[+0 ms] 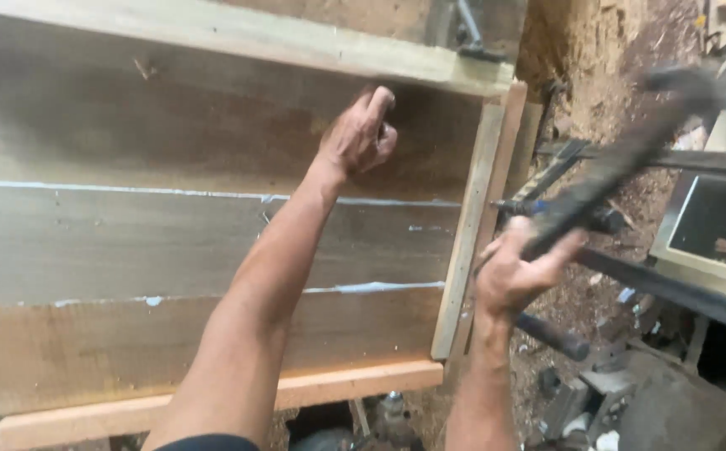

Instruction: Nailing wooden support strips onto a larger wooden board to assemble a structure.

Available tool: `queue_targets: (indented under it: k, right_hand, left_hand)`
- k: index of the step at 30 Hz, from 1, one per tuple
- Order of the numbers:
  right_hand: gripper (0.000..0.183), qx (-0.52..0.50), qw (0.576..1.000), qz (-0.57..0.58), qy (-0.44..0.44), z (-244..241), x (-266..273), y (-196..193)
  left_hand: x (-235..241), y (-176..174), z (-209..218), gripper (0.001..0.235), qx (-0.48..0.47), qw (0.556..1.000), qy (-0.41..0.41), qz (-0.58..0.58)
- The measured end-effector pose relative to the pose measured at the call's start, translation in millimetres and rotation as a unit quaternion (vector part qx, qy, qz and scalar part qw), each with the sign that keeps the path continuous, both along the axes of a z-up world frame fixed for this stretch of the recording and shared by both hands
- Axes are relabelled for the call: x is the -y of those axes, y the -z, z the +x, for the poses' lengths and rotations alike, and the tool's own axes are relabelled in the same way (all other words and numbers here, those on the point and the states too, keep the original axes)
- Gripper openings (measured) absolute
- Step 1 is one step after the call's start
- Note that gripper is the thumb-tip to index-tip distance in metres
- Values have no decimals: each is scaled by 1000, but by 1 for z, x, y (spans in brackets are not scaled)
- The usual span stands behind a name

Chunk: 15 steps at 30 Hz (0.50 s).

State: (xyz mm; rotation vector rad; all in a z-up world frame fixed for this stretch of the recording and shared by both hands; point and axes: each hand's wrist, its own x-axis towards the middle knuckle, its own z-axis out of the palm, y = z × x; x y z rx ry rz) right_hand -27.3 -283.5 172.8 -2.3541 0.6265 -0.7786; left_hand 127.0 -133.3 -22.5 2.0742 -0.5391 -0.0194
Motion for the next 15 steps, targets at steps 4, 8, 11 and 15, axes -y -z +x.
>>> queue_targets:
  k: [4, 8, 11, 15]
  right_hand:
    - [54, 254, 966, -23, -51, -10, 0, 32]
    - [17, -242, 951, 165, 99, -10, -7, 46]
    - [24, -117, 979, 164, 22, 10, 4, 20]
    - [36, 169, 984, -37, -49, -12, -12, 28]
  left_hand:
    - [-1, -4, 7, 40, 22, 1000, -3, 0]
    - [-5, -12, -4, 40, -27, 1000, 6, 13]
    - [-4, -16, 17, 35, -36, 999, 13, 9]
    - [-1, -12, 6, 29, -42, 999, 15, -7]
